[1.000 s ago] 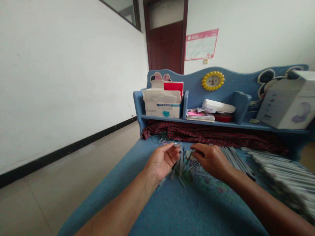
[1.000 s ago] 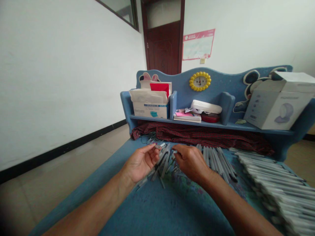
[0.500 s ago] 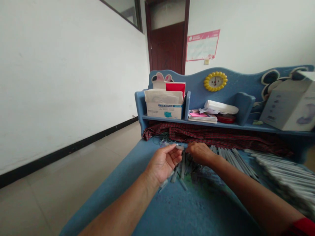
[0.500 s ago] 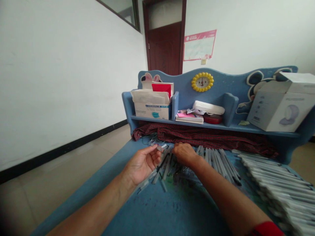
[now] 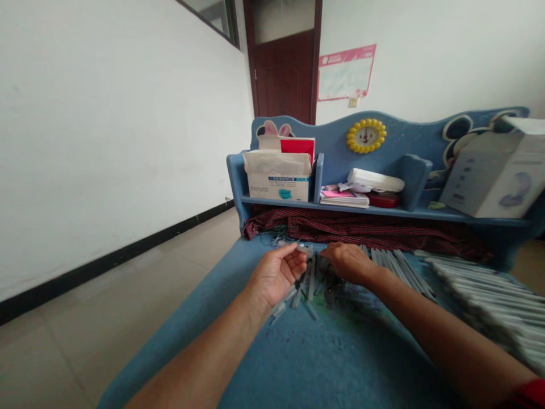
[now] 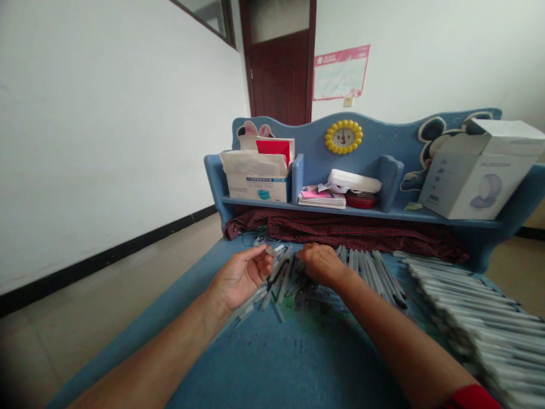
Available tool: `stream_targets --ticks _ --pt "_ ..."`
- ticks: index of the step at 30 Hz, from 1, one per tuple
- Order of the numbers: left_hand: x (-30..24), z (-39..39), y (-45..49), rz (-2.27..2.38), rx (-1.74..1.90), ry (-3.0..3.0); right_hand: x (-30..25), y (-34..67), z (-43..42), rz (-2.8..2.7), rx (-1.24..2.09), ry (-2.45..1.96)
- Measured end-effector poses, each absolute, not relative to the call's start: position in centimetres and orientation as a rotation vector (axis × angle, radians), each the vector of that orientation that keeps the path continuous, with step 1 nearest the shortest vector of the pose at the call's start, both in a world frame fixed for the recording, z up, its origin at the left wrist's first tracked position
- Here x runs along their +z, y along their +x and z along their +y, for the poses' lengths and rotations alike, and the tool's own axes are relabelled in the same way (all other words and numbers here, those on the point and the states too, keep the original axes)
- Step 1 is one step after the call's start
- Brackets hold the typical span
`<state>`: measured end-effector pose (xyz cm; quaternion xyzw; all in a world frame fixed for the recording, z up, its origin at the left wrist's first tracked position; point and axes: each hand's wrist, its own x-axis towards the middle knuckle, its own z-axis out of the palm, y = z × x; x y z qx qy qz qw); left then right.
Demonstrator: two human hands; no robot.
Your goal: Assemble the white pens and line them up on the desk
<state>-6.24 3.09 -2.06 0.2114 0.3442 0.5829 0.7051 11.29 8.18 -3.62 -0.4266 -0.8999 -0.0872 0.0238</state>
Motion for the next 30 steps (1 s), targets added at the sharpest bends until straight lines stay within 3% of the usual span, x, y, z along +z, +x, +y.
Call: stream_targets --ticks 30 --pt "-1.4 3.7 -7.7 0.798 1.364 0.495 -4.2 10.6 4.8 -2.690 -0.064 -1.083"
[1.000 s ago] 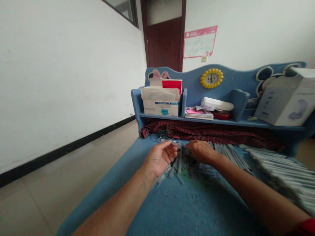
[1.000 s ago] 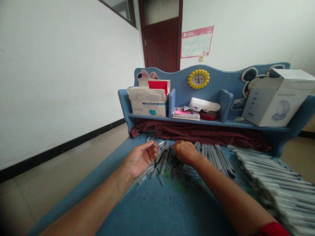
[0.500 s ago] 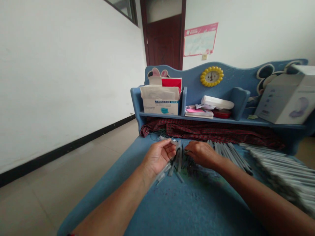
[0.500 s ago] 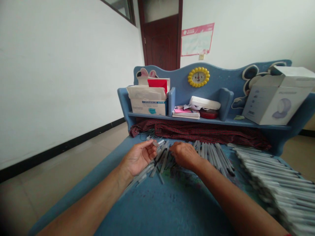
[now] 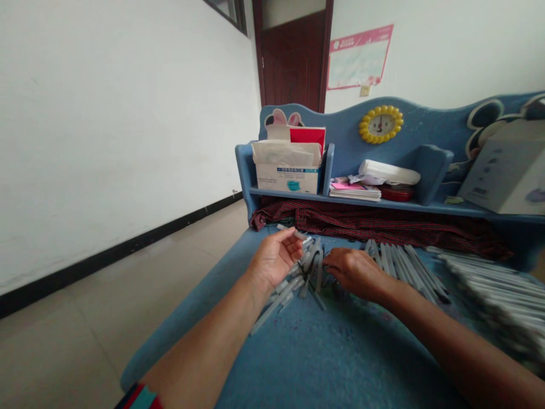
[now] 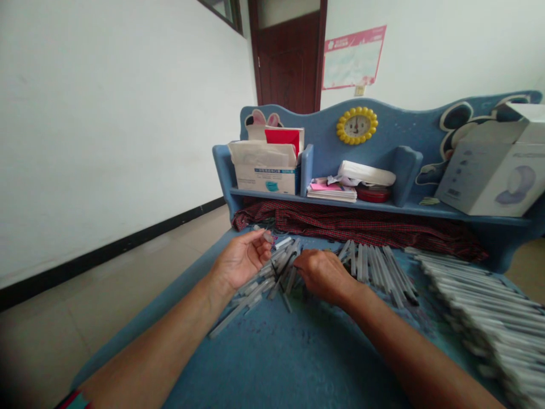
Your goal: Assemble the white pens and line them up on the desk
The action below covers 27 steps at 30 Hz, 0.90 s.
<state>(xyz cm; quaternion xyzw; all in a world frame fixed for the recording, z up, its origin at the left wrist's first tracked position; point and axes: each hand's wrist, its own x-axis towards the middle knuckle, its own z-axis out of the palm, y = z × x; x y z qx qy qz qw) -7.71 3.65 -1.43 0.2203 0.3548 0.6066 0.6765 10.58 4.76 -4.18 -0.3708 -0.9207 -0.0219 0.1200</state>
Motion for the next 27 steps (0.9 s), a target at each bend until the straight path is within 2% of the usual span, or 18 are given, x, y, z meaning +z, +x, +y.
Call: stream_targets --ticks 6,18,27 --pt "-1.4 3.7 -7.8 0.792 1.367 0.499 -3.5 11.1 4.3 -2.683 -0.101 -1.176" --pt "-0.7 3.9 -7.6 0.816 1.368 0.561 1.4 20.3 3.8 -2.576 -0.273 -2.074" --pt "-0.8 3.8 -7.0 0.865 1.331 0.667 -1.7 24.3 2.6 -2.578 -0.039 -2.062"
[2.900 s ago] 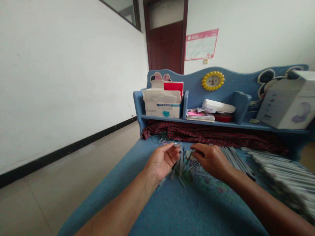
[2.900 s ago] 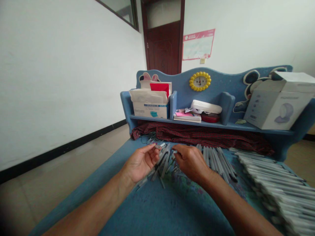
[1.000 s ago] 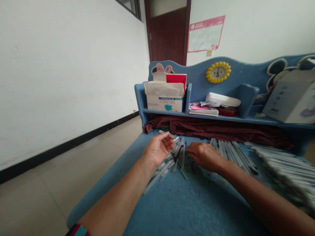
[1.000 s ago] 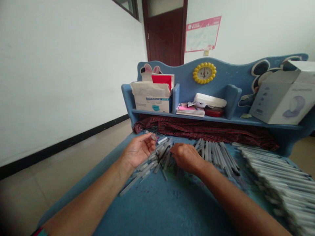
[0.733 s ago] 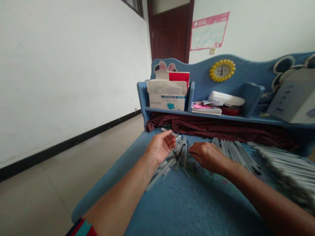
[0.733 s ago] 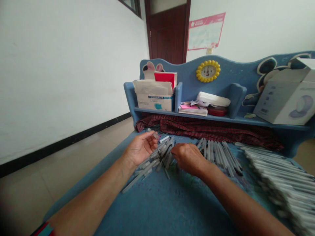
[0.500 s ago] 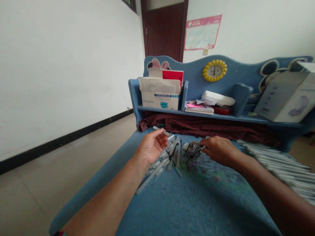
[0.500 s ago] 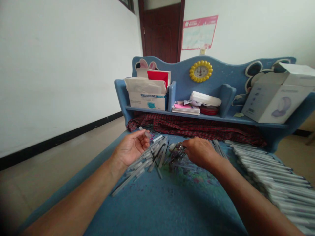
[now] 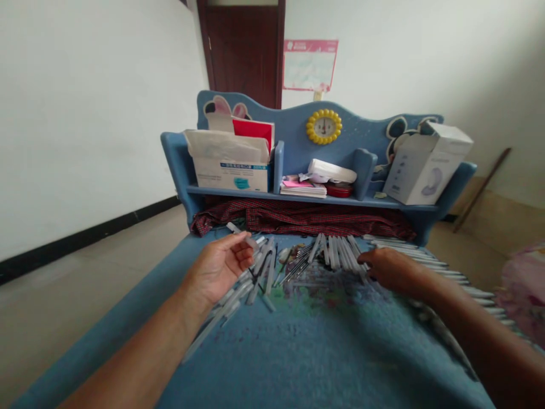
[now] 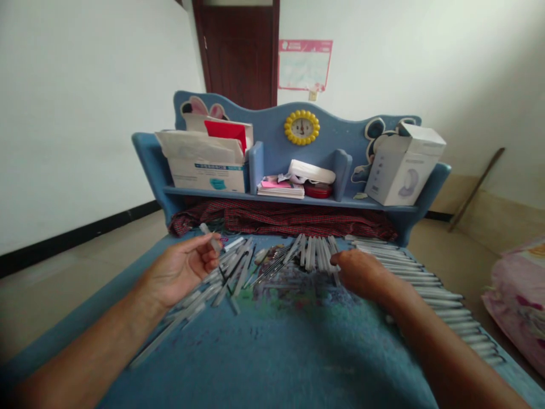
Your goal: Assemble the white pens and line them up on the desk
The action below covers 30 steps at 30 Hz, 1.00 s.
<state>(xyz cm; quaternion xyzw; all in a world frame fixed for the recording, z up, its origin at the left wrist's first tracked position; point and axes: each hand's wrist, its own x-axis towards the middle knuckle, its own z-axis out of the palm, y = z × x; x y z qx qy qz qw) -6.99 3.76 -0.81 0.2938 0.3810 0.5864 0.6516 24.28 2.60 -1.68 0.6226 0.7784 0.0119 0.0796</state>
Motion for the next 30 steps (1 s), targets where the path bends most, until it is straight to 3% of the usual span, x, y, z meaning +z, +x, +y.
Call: stream_targets --ticks 10,30 --pt "-1.0 3.4 -6.4 0.900 1.304 0.705 -2.6 19.0 1.9 2.740 0.089 1.666" --pt "-1.0 3.2 -6.4 0.907 1.278 0.737 -4.8 22.0 4.8 2.454 0.263 1.929"
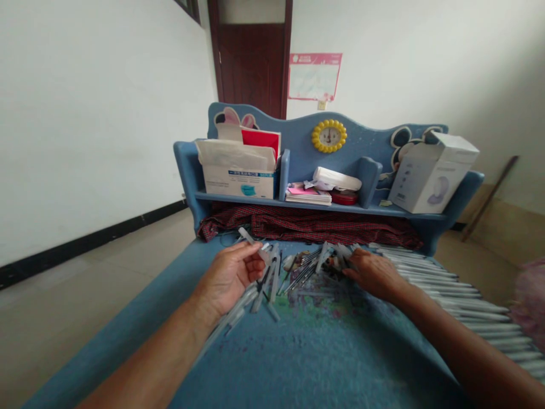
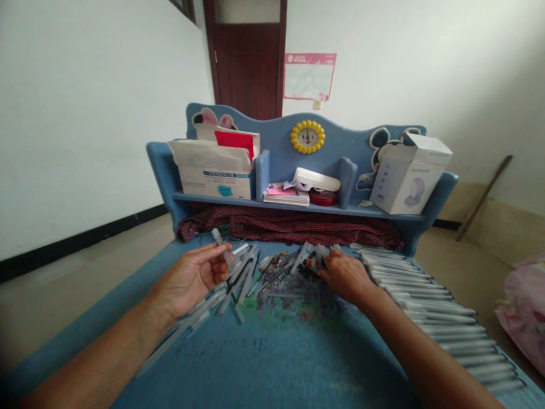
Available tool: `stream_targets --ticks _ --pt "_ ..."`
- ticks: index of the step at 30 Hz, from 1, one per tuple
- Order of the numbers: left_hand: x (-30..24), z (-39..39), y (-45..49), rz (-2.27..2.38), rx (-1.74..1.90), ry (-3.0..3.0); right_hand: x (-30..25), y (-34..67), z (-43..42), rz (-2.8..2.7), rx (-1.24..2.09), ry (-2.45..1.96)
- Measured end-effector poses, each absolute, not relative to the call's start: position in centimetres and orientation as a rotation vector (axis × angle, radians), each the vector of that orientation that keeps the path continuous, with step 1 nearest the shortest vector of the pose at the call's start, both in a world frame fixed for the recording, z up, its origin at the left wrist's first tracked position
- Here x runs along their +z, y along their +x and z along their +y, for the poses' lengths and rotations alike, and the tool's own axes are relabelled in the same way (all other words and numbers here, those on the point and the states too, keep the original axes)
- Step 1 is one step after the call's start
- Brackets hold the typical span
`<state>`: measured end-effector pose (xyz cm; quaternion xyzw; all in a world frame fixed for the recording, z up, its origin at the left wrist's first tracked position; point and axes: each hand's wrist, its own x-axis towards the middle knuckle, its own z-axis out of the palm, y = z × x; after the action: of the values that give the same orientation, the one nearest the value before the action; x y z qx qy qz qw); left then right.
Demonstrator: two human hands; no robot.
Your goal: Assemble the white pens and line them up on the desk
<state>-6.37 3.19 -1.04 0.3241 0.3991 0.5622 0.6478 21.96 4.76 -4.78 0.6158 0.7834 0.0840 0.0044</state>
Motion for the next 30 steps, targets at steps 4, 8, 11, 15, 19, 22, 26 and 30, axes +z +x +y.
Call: stream_targets --ticks 4,8,11,15,19,22,26,30 --pt "-1.1 3.1 -6.4 0.900 1.283 0.748 -4.6 21.8 4.7 2.394 0.294 1.975" --pt "-1.0 3.1 -6.4 0.899 1.293 0.739 -4.0 20.9 4.4 2.393 0.329 1.984" --pt "-1.0 3.0 -6.3 0.897 1.286 0.733 -3.6 19.6 4.7 2.437 0.347 1.963" --pt "-0.9 3.0 -6.4 0.902 1.283 0.755 -3.6 17.6 6.5 2.517 0.337 1.902" --pt "-1.0 3.0 -6.5 0.910 1.285 0.779 -4.0 15.5 8.9 2.557 0.294 1.877" --pt "-1.0 3.0 -6.6 0.929 1.293 0.775 -4.4 14.2 10.2 2.571 0.280 1.893" --pt "-1.0 2.9 -6.5 0.914 1.290 0.767 -5.1 13.2 11.0 2.547 0.275 1.922" --pt "-1.0 2.9 -6.5 0.893 1.280 0.772 -5.7 13.1 11.5 2.512 0.273 1.923"
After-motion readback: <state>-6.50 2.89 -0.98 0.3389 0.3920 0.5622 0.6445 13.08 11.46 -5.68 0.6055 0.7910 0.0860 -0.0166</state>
